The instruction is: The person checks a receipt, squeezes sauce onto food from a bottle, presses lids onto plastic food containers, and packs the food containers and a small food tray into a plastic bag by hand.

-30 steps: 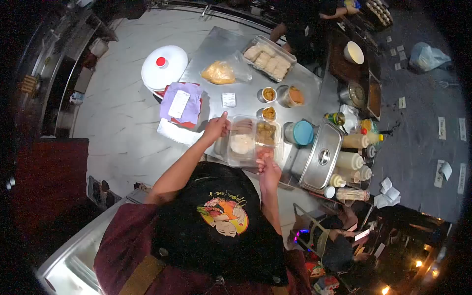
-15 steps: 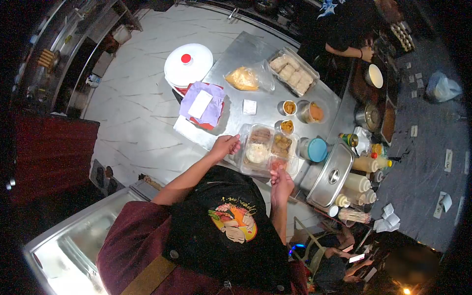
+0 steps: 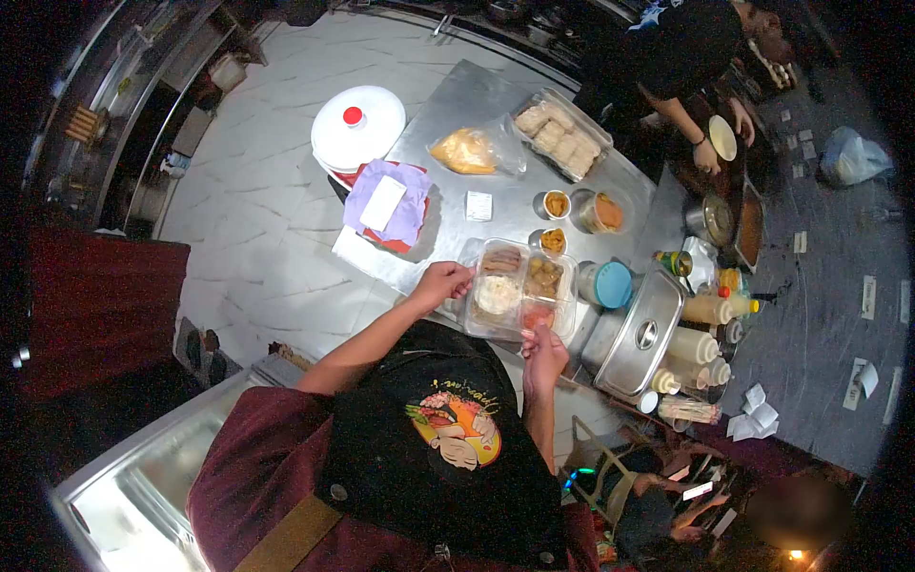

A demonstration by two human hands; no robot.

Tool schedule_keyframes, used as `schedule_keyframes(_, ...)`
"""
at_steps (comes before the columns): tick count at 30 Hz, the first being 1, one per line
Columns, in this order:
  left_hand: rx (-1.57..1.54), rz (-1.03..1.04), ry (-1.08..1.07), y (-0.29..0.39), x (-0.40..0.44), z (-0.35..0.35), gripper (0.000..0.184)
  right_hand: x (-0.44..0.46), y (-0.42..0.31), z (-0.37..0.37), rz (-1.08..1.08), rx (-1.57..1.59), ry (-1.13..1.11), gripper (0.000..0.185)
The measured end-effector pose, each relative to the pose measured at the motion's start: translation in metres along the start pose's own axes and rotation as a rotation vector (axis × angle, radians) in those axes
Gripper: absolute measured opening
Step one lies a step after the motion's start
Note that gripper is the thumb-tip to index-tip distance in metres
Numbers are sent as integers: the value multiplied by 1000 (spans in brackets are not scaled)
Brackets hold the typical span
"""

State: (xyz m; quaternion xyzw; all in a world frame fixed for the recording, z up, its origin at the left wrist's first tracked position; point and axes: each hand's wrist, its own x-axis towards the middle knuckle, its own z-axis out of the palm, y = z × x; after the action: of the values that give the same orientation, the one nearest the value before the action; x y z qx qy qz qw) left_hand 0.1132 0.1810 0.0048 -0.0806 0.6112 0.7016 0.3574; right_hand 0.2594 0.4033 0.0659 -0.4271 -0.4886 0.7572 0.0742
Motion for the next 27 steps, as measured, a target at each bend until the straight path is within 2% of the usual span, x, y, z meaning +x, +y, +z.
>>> schedule_keyframes(14,-21,-23,-6,6,1,3,32,4,4,-2,-6,-102,28,28)
schedule_keyframes(21,93,92,109,9,4,13,26,-1,10,1,16,-162,75,29)
schedule_keyframes(24,148,85,80,-2,20,16,24,10,20,-6,76,-245,98,33)
schedule_keyframes(27,191,54,40,-4,32,9,30,11,20,-10,164,-202,104,31)
